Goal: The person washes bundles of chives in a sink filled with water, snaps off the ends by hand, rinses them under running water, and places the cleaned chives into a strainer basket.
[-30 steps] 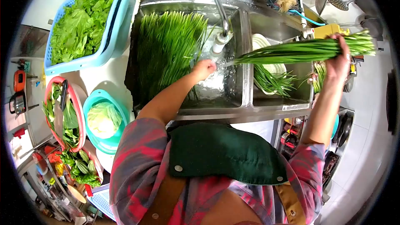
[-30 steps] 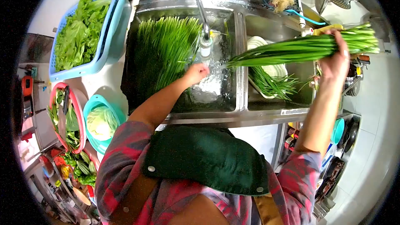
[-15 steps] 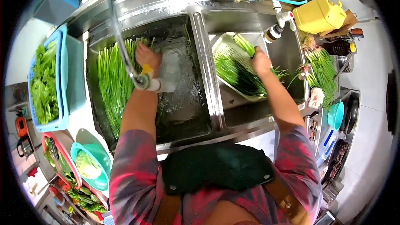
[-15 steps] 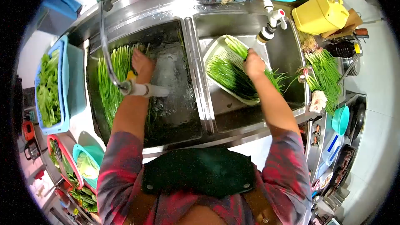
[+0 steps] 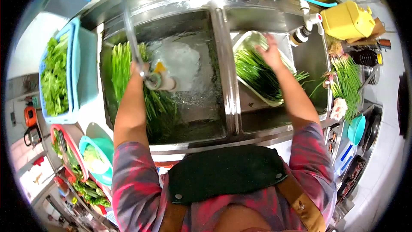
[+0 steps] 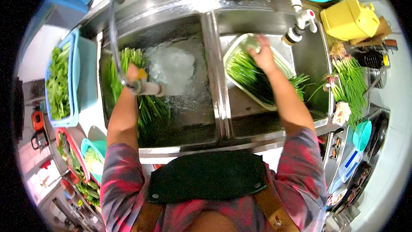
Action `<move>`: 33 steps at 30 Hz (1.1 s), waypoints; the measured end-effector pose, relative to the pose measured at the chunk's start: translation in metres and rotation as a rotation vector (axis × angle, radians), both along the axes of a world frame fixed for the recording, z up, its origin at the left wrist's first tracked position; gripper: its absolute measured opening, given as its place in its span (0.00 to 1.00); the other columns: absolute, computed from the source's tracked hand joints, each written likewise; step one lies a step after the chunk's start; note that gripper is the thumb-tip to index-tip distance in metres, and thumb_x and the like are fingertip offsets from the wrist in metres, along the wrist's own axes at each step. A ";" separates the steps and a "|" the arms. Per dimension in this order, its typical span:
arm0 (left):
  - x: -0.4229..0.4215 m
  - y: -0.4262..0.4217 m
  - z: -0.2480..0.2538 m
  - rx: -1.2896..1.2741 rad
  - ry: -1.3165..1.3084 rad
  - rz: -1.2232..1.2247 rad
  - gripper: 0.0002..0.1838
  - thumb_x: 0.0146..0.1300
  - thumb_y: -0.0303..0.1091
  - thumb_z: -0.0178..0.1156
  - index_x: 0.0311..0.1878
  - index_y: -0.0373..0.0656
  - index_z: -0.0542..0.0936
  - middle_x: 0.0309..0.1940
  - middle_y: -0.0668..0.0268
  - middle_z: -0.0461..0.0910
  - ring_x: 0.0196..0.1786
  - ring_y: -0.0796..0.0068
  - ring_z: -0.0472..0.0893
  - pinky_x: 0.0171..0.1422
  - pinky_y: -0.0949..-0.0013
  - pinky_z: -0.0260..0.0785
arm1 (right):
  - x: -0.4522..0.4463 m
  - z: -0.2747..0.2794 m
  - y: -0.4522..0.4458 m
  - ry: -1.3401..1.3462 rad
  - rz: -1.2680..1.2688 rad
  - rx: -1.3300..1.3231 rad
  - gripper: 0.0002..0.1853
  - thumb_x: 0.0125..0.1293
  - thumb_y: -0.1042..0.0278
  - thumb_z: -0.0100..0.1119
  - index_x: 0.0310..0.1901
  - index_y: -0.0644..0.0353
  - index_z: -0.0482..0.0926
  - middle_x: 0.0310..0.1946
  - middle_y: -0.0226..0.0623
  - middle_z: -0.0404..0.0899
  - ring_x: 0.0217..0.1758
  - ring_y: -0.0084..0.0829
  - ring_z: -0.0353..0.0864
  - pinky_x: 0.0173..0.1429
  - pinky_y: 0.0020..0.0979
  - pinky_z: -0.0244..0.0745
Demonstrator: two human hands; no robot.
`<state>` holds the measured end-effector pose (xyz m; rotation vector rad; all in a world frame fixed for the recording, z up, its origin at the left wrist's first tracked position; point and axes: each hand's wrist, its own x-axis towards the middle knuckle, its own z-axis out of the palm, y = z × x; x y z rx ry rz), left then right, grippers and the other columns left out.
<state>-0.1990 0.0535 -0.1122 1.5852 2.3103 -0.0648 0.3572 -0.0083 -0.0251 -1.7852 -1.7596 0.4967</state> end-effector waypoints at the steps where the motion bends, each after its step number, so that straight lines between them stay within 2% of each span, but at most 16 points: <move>1: -0.027 0.010 -0.027 0.041 -0.124 0.123 0.26 0.40 0.37 0.62 0.43 0.33 0.70 0.39 0.49 0.76 0.43 0.54 0.76 0.47 0.61 0.68 | -0.006 0.031 0.004 -0.054 0.039 0.119 0.24 0.51 0.64 0.61 0.51 0.60 0.68 0.57 0.48 0.61 0.59 0.44 0.62 0.61 0.37 0.59; 4: -0.052 -0.013 0.032 0.309 -0.469 0.234 0.24 0.39 0.33 0.61 0.42 0.33 0.70 0.34 0.50 0.77 0.38 0.56 0.78 0.43 0.63 0.69 | -0.050 0.119 -0.013 0.213 0.002 0.153 0.17 0.53 0.72 0.57 0.47 0.61 0.71 0.49 0.42 0.68 0.48 0.34 0.71 0.51 0.31 0.68; 5: -0.019 -0.037 0.111 0.409 -0.469 0.244 0.23 0.40 0.31 0.61 0.42 0.33 0.70 0.34 0.51 0.77 0.36 0.59 0.78 0.42 0.65 0.69 | -0.067 0.140 -0.022 0.266 0.011 0.172 0.16 0.54 0.74 0.57 0.46 0.60 0.71 0.48 0.41 0.69 0.45 0.31 0.72 0.47 0.28 0.71; 6: -0.014 -0.053 0.145 0.539 -0.733 0.244 0.20 0.40 0.25 0.59 0.41 0.33 0.70 0.33 0.54 0.78 0.34 0.64 0.78 0.40 0.66 0.69 | -0.087 0.157 -0.034 0.277 0.050 0.186 0.15 0.54 0.76 0.56 0.45 0.60 0.71 0.45 0.38 0.70 0.43 0.28 0.72 0.43 0.26 0.72; 9: -0.012 -0.090 0.220 0.580 -1.198 0.286 0.16 0.43 0.15 0.51 0.40 0.34 0.72 0.33 0.60 0.77 0.32 0.71 0.77 0.38 0.71 0.69 | -0.143 0.157 -0.069 0.378 0.223 0.150 0.13 0.54 0.77 0.56 0.42 0.58 0.72 0.37 0.34 0.72 0.37 0.24 0.73 0.38 0.24 0.72; 13: -0.020 -0.125 0.290 0.541 -1.288 0.157 0.16 0.42 0.16 0.53 0.39 0.33 0.72 0.32 0.59 0.77 0.32 0.70 0.77 0.40 0.70 0.69 | -0.223 0.141 -0.114 0.305 0.561 -0.238 0.13 0.53 0.73 0.57 0.42 0.59 0.74 0.33 0.38 0.75 0.35 0.30 0.76 0.38 0.28 0.72; 16: 0.003 -0.135 0.317 0.354 -1.242 0.048 0.11 0.42 0.20 0.58 0.34 0.34 0.77 0.30 0.62 0.77 0.32 0.71 0.76 0.35 0.72 0.68 | -0.269 0.115 -0.124 0.335 0.679 -0.474 0.19 0.55 0.67 0.57 0.49 0.59 0.71 0.43 0.41 0.74 0.40 0.31 0.76 0.42 0.29 0.71; 17: 0.011 -0.132 0.300 0.183 -1.365 0.111 0.09 0.40 0.24 0.63 0.29 0.37 0.77 0.26 0.62 0.78 0.27 0.73 0.76 0.30 0.75 0.65 | -0.283 0.103 -0.124 0.374 0.676 -0.491 0.21 0.57 0.66 0.56 0.53 0.57 0.69 0.46 0.41 0.73 0.42 0.30 0.76 0.43 0.28 0.71; 19: 0.023 -0.126 0.250 -0.118 -1.320 0.231 0.13 0.38 0.25 0.66 0.31 0.34 0.78 0.25 0.64 0.78 0.20 0.75 0.74 0.17 0.74 0.57 | -0.311 0.097 -0.119 1.012 0.388 -0.704 0.25 0.60 0.63 0.53 0.59 0.55 0.62 0.53 0.35 0.69 0.48 0.30 0.72 0.49 0.26 0.67; 20: 0.040 -0.133 0.253 -0.237 -1.408 0.254 0.12 0.39 0.25 0.65 0.31 0.34 0.78 0.25 0.63 0.78 0.24 0.74 0.76 0.22 0.74 0.63 | -0.321 0.102 -0.113 1.121 0.272 -0.723 0.29 0.61 0.61 0.52 0.63 0.53 0.55 0.55 0.31 0.66 0.52 0.27 0.68 0.51 0.26 0.64; 21: 0.054 -0.136 0.219 -0.213 -1.614 0.234 0.14 0.42 0.25 0.64 0.35 0.35 0.77 0.29 0.63 0.78 0.29 0.74 0.77 0.30 0.72 0.68 | -0.327 0.094 -0.107 1.230 0.214 -0.704 0.27 0.61 0.59 0.52 0.61 0.54 0.59 0.53 0.30 0.68 0.52 0.23 0.66 0.50 0.26 0.64; 22: 0.060 -0.142 0.223 -0.324 -1.498 0.222 0.14 0.49 0.32 0.61 0.41 0.40 0.77 0.34 0.66 0.78 0.32 0.78 0.76 0.35 0.72 0.68 | -0.329 0.088 -0.101 1.126 0.206 -0.644 0.25 0.61 0.59 0.52 0.58 0.55 0.63 0.50 0.30 0.70 0.49 0.22 0.67 0.47 0.26 0.65; 25: 0.078 -0.141 0.167 -0.501 -1.965 0.321 0.13 0.51 0.33 0.60 0.41 0.41 0.77 0.34 0.66 0.78 0.33 0.75 0.76 0.41 0.72 0.69 | -0.322 0.057 -0.089 0.906 0.022 -0.440 0.14 0.57 0.65 0.58 0.43 0.63 0.76 0.36 0.32 0.77 0.37 0.21 0.72 0.39 0.23 0.67; 26: 0.078 -0.137 0.143 -0.632 -2.087 0.289 0.12 0.52 0.33 0.59 0.40 0.40 0.77 0.32 0.66 0.78 0.33 0.75 0.77 0.40 0.72 0.69 | -0.320 0.065 -0.093 0.988 -0.027 -0.386 0.09 0.53 0.69 0.62 0.33 0.65 0.78 0.26 0.31 0.77 0.25 0.21 0.71 0.33 0.23 0.66; 31: 0.088 -0.145 0.126 -0.432 -1.755 0.154 0.09 0.50 0.31 0.60 0.34 0.38 0.77 0.29 0.65 0.77 0.32 0.75 0.76 0.38 0.73 0.68 | -0.289 0.048 -0.089 0.862 -0.048 -0.436 0.05 0.55 0.77 0.51 0.29 0.66 0.77 0.20 0.32 0.76 0.21 0.22 0.71 0.27 0.24 0.66; 33: 0.088 -0.145 0.129 -0.460 -1.733 0.117 0.08 0.49 0.30 0.61 0.32 0.39 0.77 0.27 0.65 0.77 0.31 0.75 0.76 0.37 0.74 0.67 | -0.272 0.023 -0.075 0.587 0.044 -0.183 0.06 0.55 0.73 0.52 0.31 0.64 0.78 0.20 0.35 0.78 0.24 0.26 0.75 0.30 0.27 0.69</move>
